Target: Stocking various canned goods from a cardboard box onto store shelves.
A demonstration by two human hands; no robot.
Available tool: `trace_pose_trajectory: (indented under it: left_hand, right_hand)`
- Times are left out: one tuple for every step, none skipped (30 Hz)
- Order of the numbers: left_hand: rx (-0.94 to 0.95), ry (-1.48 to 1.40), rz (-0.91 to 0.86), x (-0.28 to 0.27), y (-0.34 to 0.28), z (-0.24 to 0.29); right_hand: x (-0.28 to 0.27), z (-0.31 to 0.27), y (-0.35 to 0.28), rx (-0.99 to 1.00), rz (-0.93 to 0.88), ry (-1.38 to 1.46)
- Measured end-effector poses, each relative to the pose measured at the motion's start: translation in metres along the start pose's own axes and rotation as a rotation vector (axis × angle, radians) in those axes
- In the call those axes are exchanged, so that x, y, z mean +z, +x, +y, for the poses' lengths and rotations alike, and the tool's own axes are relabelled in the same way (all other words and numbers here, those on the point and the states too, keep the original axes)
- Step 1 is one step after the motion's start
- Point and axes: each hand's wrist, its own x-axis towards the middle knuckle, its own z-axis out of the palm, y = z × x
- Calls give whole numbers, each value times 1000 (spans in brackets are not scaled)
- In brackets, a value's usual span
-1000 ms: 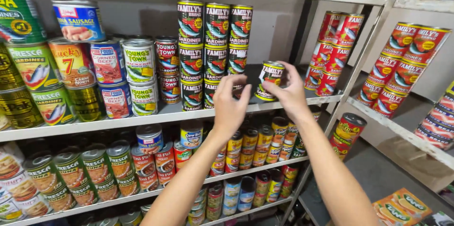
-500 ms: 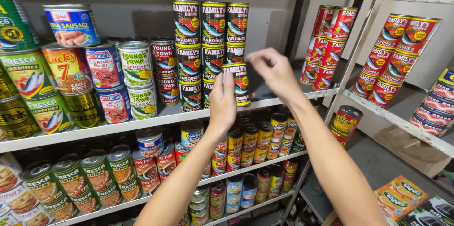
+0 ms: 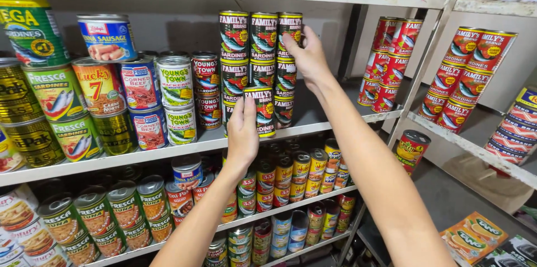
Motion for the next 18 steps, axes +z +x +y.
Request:
trace_pose_trajectory:
  left_hand:
    - [-1,1,2,-1,-1,8]
    - [-7,7,6,-2,-2,17]
    - [-14,12,10,-3,-3,25]
    - [-15,11,13,-4,-3,31]
    - [-88,-63,-4,-4,-4,37]
    - [-162,-137,-22,-3,-4,43]
    - [-164,-140,-23,-5,-6,42]
    - [-163,-155,-31,-6,-7,40]
    - [-160,-172,-42,-6,-7,39]
    - [-162,-177,-45,-5,-8,38]
    - [-150,-189,-54,-5,-9,36]
    - [-137,-200,-63,-5,-10,35]
    - [-144,-207,-69,-5,-11,34]
    - [-135,-215,-75,-4,-12,32]
    - [-125,-223,-83,-3,-13,30]
    - [-130,-233,-91,-1,-14,31]
    - [-137,-251,-105,1,-16,31]
    - [-143,-269,-118,3,-17,31]
  right_hand:
    - [-1,0,-1,1,-2,1]
    - [-2,1,-2,-20,27,7]
    - [-4,1,-3,-42,54,12]
    - [-6,-1,-4,-41,52,12]
    - [-9,-3,-6,-81,65,18]
    - [-12,-6,-9,-122,78,24]
    - [-14,-9,-12,-120,79,20]
    - [-17,-12,-16,-160,78,43]
    - [-21,-17,-19,-201,77,63]
    - [-26,-19,-22,-200,79,56]
    - [-31,-21,-25,-221,88,79]
    - [-36,-22,-29,-243,97,101]
    - [-37,-27,-37,-239,103,91]
    - [-39,-32,-44,-226,117,142]
    - [-41,-38,-52,-214,132,190]
    - [-41,-45,-61,-213,140,178]
    - [-41,-52,-72,-179,133,226]
    - [-42,-59,-83,-145,128,275]
